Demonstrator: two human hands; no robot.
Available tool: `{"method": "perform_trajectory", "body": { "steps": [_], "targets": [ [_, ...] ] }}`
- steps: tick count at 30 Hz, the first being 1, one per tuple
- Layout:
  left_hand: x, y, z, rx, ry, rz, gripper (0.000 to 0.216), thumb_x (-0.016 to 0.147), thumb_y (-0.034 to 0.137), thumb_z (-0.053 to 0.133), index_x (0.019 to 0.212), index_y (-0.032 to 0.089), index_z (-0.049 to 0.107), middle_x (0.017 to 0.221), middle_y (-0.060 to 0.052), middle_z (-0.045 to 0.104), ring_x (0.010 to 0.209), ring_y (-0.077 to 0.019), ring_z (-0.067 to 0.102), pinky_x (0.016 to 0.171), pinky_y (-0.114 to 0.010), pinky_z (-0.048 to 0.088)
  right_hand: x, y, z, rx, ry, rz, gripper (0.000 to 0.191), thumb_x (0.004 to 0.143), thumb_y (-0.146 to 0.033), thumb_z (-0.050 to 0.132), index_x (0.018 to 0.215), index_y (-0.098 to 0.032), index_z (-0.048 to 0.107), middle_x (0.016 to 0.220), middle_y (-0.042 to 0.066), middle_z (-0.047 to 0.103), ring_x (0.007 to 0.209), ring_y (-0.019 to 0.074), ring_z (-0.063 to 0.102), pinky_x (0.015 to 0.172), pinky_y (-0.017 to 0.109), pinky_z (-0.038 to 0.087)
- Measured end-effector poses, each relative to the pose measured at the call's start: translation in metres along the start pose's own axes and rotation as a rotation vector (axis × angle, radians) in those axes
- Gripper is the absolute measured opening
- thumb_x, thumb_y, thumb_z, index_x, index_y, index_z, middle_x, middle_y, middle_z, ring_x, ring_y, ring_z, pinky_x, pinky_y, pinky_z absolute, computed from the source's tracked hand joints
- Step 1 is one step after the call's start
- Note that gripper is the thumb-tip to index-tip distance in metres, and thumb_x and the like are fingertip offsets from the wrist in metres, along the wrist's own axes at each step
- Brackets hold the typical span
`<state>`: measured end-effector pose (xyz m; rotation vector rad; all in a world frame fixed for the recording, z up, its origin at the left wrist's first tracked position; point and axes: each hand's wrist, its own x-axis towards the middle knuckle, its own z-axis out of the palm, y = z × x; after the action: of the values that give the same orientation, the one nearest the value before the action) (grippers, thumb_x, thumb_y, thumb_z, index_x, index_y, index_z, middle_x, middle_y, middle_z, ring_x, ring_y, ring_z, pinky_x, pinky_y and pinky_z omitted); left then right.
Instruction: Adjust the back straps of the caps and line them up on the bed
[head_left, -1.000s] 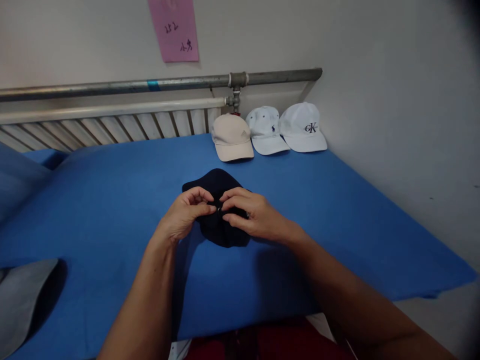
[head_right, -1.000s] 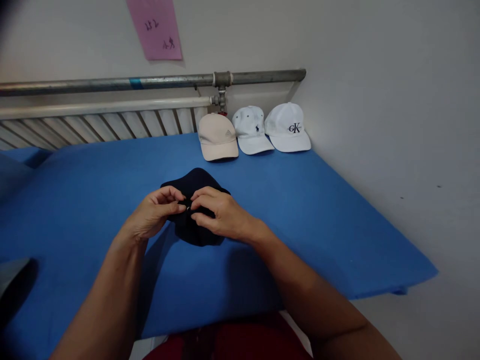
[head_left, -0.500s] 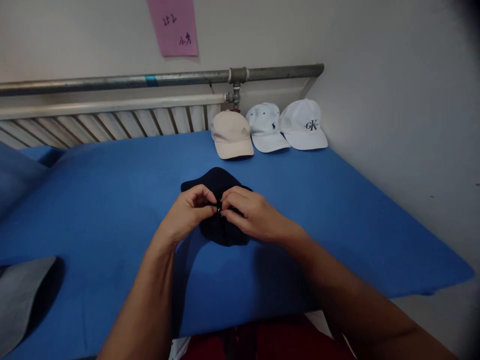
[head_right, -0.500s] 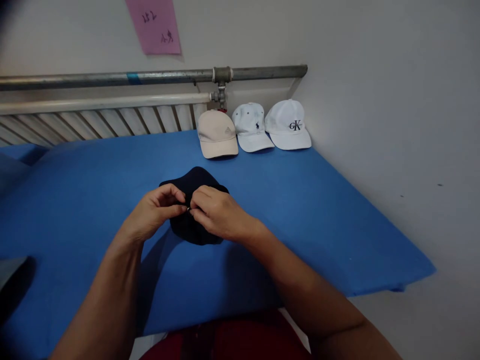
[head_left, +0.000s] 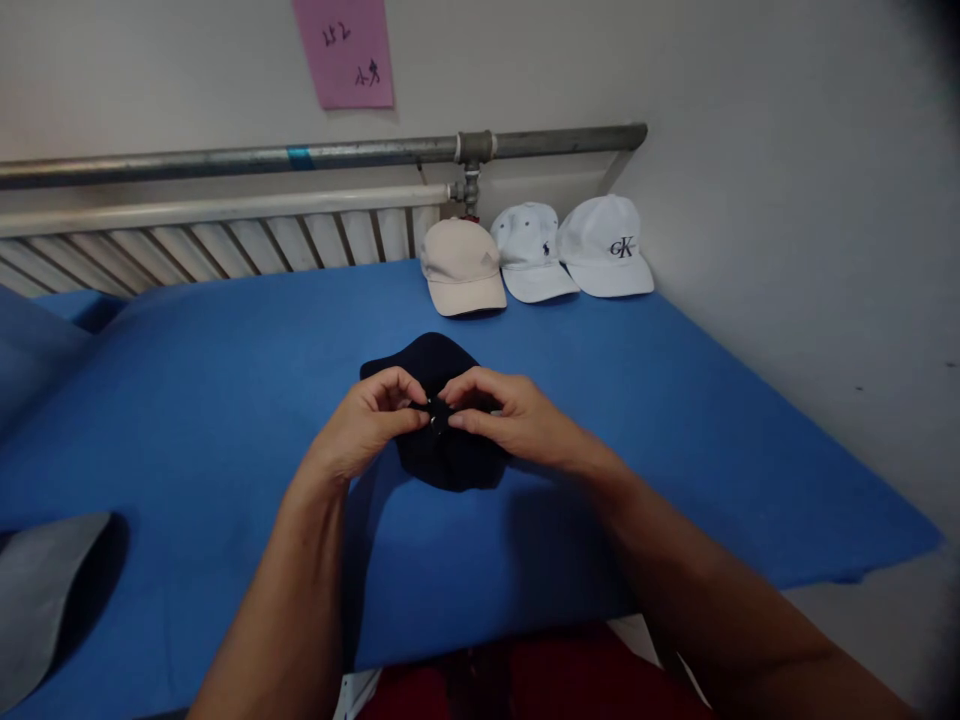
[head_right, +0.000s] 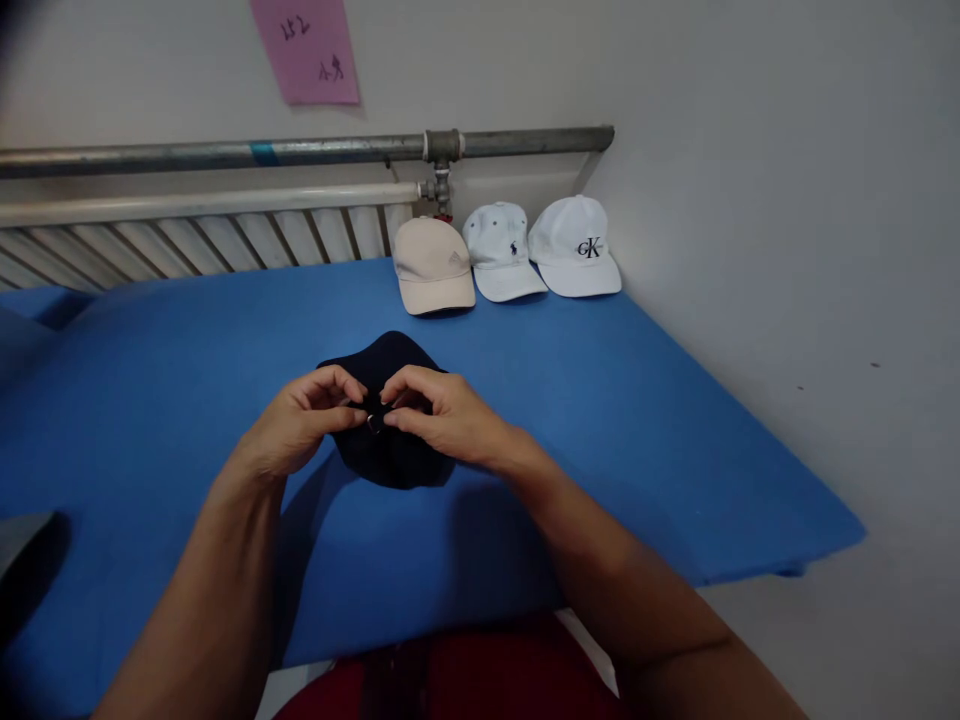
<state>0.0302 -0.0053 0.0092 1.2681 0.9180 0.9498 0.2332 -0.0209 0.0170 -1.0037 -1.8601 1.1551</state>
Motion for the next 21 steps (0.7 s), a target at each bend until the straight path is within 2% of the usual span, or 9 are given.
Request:
{"method": "perform_trajectory", "body": {
  "steps": [2, 8, 14, 21],
  "targets": [
    [-0.001, -0.0005, 0.0013, 0.003, -0.015, 0.0, 0.017, 0.062, 0.01, 0.072, 0.072, 0.018, 0.061, 0.072, 0.004, 0.059, 0.063, -0.0077, 0.052, 0.058, -0.021, 0.039, 0.0003, 0.0003, 0.0006, 0.025, -0.003, 0.032, 0.013, 0.079, -0.024, 0.064, 0.09, -0.019, 0.06, 0.081, -0.001, 0.062, 0.071, 0.0109, 0.057, 0.064, 0.024, 0.047],
    [-0.0039, 0.0034, 0.0023, 0.062, -0.09, -0.025, 0.015, 0.066, 0.012, 0.071, 0.076, 0.018, 0.061, 0.071, 0.003, 0.058, 0.063, -0.0087, 0.052, 0.058, -0.022, 0.038, 0.001, -0.0013, 0.0023, -0.032, -0.019, -0.003, 0.011, 0.079, -0.023, 0.065, 0.088, -0.018, 0.06, 0.074, -0.003, 0.058, 0.066, 0.0092, 0.053, 0.062, 0.023, 0.044],
    [-0.0057, 0.0063, -0.0022, 0.07, -0.089, 0.014, 0.016, 0.065, 0.012, 0.072, 0.075, 0.018, 0.061, 0.076, 0.002, 0.06, 0.07, -0.0105, 0.054, 0.063, -0.023, 0.042, 0.0009, -0.003, 0.0011, -0.079, -0.081, -0.007, 0.019, 0.079, -0.023, 0.066, 0.097, -0.019, 0.062, 0.09, 0.0, 0.063, 0.078, 0.011, 0.057, 0.07, 0.025, 0.046],
    [-0.0046, 0.0037, 0.0041, 0.189, -0.08, -0.027, 0.014, 0.068, 0.014, 0.067, 0.077, 0.018, 0.057, 0.068, 0.004, 0.056, 0.06, -0.0094, 0.05, 0.055, -0.023, 0.035, -0.0002, -0.0037, 0.003, -0.187, -0.092, -0.022, 0.016, 0.082, -0.021, 0.062, 0.098, -0.019, 0.061, 0.083, -0.002, 0.06, 0.072, 0.0098, 0.054, 0.067, 0.023, 0.044]
  ]
}}
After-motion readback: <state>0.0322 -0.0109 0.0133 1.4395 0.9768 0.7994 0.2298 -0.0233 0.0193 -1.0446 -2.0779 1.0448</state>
